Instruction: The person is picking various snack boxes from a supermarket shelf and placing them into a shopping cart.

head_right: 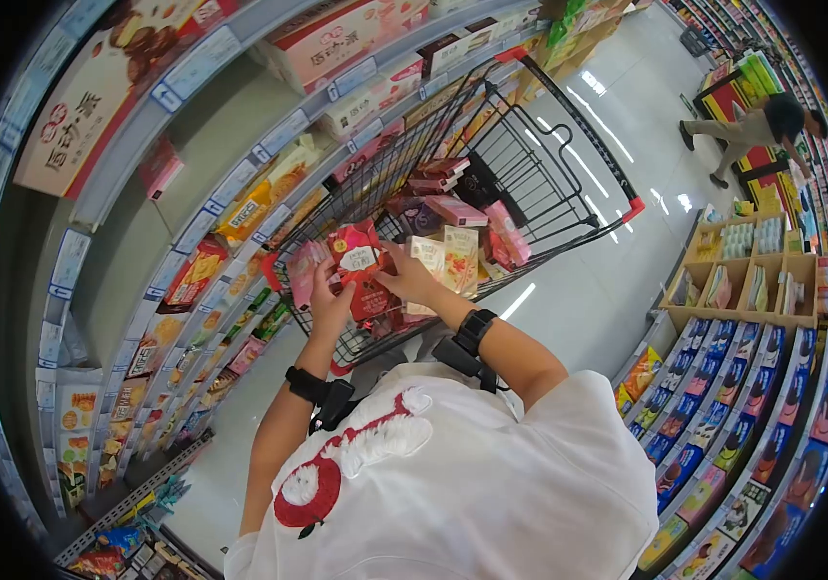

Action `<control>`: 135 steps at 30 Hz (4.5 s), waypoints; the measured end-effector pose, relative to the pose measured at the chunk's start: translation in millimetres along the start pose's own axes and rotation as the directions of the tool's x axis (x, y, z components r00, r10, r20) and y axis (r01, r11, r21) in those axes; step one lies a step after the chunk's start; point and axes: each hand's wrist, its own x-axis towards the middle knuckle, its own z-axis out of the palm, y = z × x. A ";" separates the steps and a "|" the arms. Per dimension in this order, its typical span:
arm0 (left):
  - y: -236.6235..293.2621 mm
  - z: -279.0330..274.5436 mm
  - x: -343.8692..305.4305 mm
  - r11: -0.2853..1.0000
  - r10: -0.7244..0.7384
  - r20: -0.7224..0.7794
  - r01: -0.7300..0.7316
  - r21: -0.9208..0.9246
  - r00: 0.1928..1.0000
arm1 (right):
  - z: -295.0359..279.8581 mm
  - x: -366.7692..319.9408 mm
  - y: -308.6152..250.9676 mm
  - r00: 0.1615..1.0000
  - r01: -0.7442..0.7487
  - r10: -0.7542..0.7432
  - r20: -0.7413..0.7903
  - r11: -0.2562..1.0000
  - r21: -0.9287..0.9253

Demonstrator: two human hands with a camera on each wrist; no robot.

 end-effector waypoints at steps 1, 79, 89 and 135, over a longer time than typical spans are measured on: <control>5.9 14.2 1.5 0.998 0.008 0.003 -0.008 0.060 1.000 | -14.3 -1.3 2.0 0.984 -0.168 0.161 0.075 0.981 0.101; 129.7 -269.9 163.4 0.957 0.285 -0.255 -0.289 0.025 0.924 | 158.3 300.6 -225.0 0.921 0.383 -0.386 -0.045 0.921 -0.064; 132.7 -283.5 155.7 0.982 0.183 -0.329 -0.157 0.106 0.926 | 133.2 282.1 -252.1 0.998 0.045 -0.035 -0.043 0.961 0.273; -67.8 86.9 6.0 0.901 0.294 -0.062 -0.255 0.351 0.954 | -39.4 -35.3 43.7 0.974 0.227 -0.225 -0.032 0.954 0.197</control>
